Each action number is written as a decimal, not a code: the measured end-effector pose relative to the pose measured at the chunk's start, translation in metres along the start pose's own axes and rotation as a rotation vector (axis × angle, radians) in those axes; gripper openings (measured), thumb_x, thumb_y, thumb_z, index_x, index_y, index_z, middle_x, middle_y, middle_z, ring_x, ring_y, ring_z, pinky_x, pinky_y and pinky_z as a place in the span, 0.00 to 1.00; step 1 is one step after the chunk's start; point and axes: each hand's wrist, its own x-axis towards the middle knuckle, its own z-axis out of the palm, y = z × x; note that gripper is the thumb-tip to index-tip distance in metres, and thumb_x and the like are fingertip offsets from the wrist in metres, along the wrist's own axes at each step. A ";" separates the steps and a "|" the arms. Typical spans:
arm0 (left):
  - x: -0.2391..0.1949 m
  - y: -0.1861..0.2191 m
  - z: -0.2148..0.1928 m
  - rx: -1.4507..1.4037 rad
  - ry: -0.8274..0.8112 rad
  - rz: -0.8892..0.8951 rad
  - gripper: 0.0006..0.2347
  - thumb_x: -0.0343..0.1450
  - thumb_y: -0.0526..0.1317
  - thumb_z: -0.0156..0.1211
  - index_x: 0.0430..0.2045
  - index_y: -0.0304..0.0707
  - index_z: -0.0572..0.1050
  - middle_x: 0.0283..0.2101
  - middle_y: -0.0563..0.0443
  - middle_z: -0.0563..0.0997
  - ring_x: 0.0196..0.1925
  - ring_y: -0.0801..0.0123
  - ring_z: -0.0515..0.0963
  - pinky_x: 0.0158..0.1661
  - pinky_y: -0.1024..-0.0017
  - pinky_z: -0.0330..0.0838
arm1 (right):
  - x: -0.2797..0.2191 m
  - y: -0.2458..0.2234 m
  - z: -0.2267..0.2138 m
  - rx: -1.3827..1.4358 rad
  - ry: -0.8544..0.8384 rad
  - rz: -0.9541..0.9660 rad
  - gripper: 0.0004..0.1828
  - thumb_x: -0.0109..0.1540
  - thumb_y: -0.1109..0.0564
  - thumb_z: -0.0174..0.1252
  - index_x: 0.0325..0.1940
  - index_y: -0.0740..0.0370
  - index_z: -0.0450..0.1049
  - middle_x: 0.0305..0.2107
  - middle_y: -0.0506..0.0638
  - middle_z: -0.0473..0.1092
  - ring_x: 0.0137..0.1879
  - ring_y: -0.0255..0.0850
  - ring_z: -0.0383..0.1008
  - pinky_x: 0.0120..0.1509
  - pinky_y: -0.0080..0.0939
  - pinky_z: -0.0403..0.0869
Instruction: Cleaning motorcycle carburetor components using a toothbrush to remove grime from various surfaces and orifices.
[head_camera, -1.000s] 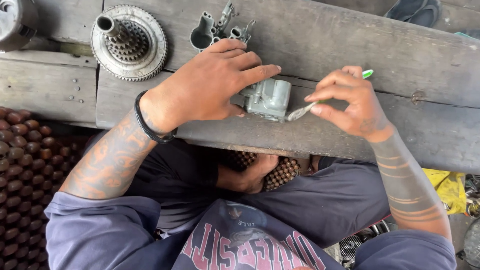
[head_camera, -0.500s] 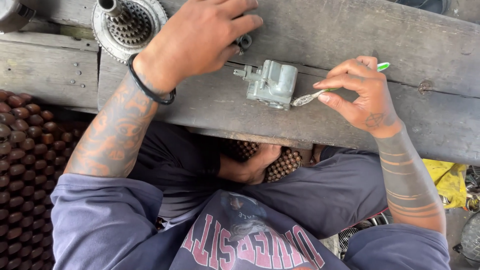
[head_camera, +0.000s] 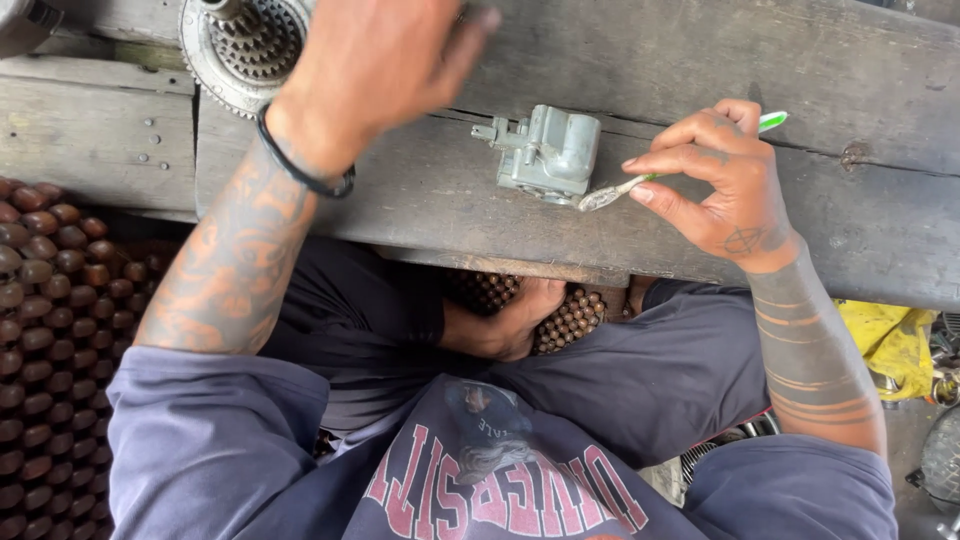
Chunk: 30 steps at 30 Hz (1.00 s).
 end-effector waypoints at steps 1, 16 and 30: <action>0.010 0.011 -0.014 -0.002 -0.001 0.006 0.06 0.81 0.40 0.63 0.40 0.36 0.78 0.28 0.49 0.78 0.18 0.61 0.71 0.21 0.67 0.68 | 0.002 0.008 -0.001 0.000 0.005 0.004 0.07 0.62 0.59 0.70 0.44 0.58 0.82 0.40 0.48 0.74 0.42 0.39 0.60 0.65 0.46 0.55; 0.008 0.053 -0.003 -0.554 -0.441 0.128 0.41 0.58 0.35 0.68 0.71 0.45 0.59 0.53 0.43 0.76 0.42 0.47 0.80 0.47 0.57 0.72 | 0.007 0.026 -0.006 -0.032 -0.071 -0.005 0.06 0.63 0.59 0.69 0.44 0.58 0.82 0.41 0.49 0.73 0.44 0.39 0.66 0.66 0.48 0.53; 0.008 0.053 -0.003 -0.533 -0.437 0.126 0.41 0.58 0.35 0.70 0.71 0.48 0.59 0.52 0.45 0.76 0.43 0.48 0.80 0.48 0.57 0.74 | -0.005 0.040 -0.015 -0.008 -0.025 0.082 0.07 0.62 0.60 0.69 0.43 0.60 0.82 0.42 0.51 0.74 0.45 0.40 0.64 0.67 0.49 0.53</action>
